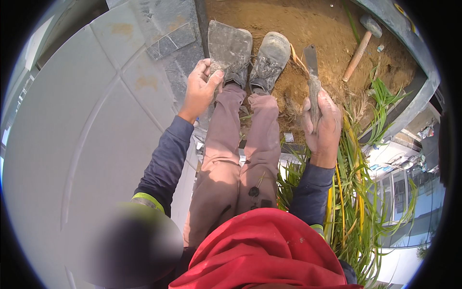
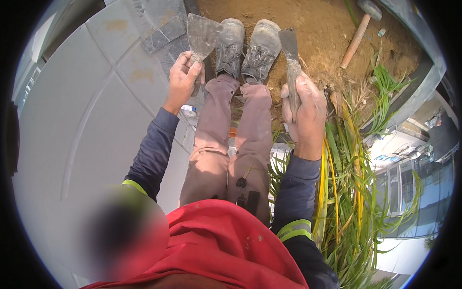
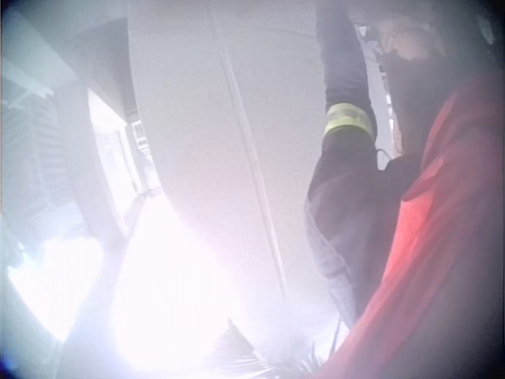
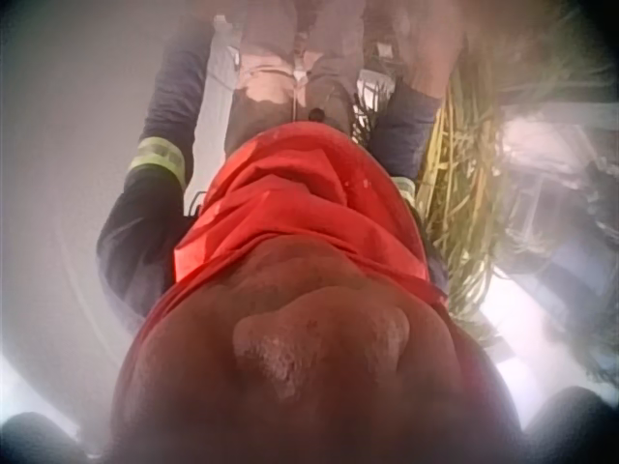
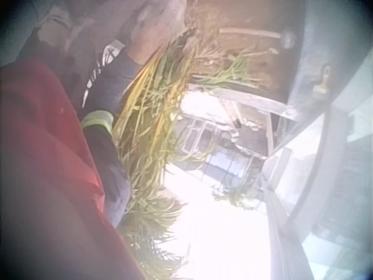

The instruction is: The person uses a trowel and a smaller tool to scoop and spread a gray paste onto a tiled surface. They repeatedly transfer material between the tools and smooth the paste along the edges of the tiles.

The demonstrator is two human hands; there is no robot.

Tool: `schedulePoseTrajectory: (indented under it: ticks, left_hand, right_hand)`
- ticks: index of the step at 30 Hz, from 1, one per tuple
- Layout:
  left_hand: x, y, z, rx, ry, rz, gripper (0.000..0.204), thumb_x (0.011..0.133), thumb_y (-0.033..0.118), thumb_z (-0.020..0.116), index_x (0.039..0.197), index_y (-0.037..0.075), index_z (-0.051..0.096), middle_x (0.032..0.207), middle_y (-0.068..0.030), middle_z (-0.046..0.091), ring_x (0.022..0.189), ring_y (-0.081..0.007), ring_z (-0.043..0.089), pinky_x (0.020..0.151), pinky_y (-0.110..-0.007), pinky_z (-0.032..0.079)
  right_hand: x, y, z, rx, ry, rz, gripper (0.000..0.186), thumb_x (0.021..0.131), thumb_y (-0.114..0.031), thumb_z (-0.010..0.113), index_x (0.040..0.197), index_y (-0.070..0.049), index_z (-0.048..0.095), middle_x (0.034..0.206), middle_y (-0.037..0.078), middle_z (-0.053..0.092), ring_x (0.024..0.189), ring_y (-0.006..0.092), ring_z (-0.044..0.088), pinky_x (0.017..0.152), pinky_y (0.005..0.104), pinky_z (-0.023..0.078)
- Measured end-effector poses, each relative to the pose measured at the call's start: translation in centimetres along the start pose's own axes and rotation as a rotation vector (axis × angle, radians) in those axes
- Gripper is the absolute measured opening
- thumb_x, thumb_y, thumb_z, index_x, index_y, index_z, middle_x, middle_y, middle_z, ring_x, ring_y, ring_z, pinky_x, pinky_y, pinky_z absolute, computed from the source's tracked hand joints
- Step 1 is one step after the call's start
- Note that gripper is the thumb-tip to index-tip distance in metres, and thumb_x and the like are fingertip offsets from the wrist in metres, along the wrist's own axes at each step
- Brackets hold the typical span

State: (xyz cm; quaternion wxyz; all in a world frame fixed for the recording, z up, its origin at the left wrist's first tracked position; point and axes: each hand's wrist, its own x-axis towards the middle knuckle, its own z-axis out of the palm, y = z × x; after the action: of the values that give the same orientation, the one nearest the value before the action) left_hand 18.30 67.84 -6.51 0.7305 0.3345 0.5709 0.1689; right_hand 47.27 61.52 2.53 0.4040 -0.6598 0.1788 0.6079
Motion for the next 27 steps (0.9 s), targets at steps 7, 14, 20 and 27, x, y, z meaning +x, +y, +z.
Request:
schedulePoseTrajectory:
  ticks: [7, 14, 20, 27]
  left_hand:
    - [0.0, 3.7, -0.9, -0.317, -0.335, -0.306, 0.064, 0.105, 0.053, 0.054, 0.142, 0.001, 0.052, 0.081, -0.0022, 0.052, 0.06, -0.01, 0.052, 0.056, -0.024, 0.043]
    - [0.1, 4.9, 0.2, 0.077, -0.315, -0.174, 0.077, 0.102, 0.061, 0.053, 0.147, -0.002, 0.052, 0.08, -0.0002, 0.051, 0.058, -0.0088, 0.049, 0.055, -0.024, 0.04]
    - [1.6, 5.7, -2.4, 0.204, -0.42, -0.092, 0.08, 0.101, 0.065, 0.053, 0.148, 0.0, 0.053, 0.078, -0.0001, 0.051, 0.059, -0.0076, 0.049, 0.052, -0.023, 0.038]
    - [1.8, 5.8, -2.1, 0.134, -0.404, -0.121, 0.08, 0.1, 0.066, 0.054, 0.147, 0.001, 0.053, 0.075, 0.0002, 0.051, 0.058, -0.0066, 0.047, 0.051, -0.022, 0.037]
  right_hand:
    - [1.7, 2.3, 1.8, -0.288, -0.19, -0.084, 0.037, 0.106, -0.031, 0.057, 0.108, 0.003, 0.07, 0.076, 0.003, 0.062, 0.049, 0.0043, 0.044, 0.046, 0.0225, 0.033]
    - [3.9, 0.5, 3.0, -0.426, -0.275, -0.055, 0.039, 0.104, -0.028, 0.061, 0.121, 0.005, 0.069, 0.075, 0.001, 0.062, 0.05, 0.0039, 0.043, 0.047, 0.0228, 0.033]
    - [3.9, -1.8, 2.5, -0.342, -0.381, 0.073, 0.041, 0.102, -0.027, 0.063, 0.127, 0.005, 0.066, 0.073, 0.002, 0.061, 0.048, 0.0049, 0.043, 0.044, 0.0228, 0.031]
    - [3.8, -2.7, 3.3, -0.306, -0.379, 0.016, 0.039, 0.104, -0.027, 0.06, 0.126, 0.005, 0.066, 0.073, 0.002, 0.061, 0.047, 0.0042, 0.042, 0.043, 0.0225, 0.03]
